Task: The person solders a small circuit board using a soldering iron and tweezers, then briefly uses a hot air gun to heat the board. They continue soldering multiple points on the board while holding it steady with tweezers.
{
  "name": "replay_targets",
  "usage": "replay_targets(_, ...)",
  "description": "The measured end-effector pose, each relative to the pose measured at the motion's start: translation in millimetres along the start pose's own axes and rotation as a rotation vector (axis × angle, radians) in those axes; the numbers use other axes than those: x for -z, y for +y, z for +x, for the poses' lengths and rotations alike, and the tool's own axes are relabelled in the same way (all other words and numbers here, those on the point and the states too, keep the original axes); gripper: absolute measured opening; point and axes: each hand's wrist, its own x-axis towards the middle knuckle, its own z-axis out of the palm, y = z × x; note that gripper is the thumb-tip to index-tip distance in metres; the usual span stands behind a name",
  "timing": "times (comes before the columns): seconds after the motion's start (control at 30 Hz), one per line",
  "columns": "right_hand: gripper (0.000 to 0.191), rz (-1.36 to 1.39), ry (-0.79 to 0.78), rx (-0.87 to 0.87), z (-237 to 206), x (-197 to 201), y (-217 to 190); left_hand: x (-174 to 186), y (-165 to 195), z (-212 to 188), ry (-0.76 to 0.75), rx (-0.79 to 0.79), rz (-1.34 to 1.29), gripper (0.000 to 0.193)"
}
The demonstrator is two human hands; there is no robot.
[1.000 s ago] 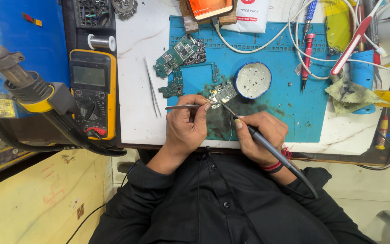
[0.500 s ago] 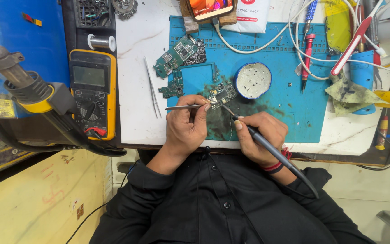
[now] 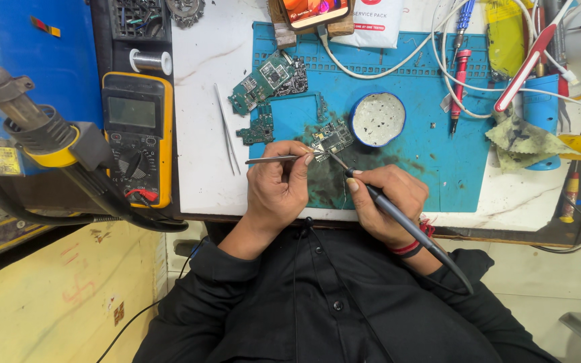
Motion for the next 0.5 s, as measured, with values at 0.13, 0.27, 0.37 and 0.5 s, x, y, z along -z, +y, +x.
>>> replay_targets(0.13,0.014,0.01,-0.003,0.013,0.7,-0.4,0.2,-0.2,-0.9,0.0,0.01,-0.017,-0.005,0.012)
replay_targets(0.27,0.014,-0.003,-0.006,0.008,1.4,-0.2,-0.8,0.1,-1.0,-0.7,0.008,0.0,0.005,0.012)
replay_targets(0.37,0.014,0.009,-0.013,0.021,2.0,-0.2,-0.6,-0.3,-1.3,-0.5,0.008,0.002,0.001,0.012)
replay_targets(0.5,0.014,0.005,-0.01,0.023,-0.9,-0.6,1.4,-0.1,-1.1,-0.3,0.011,0.004,0.0,0.012)
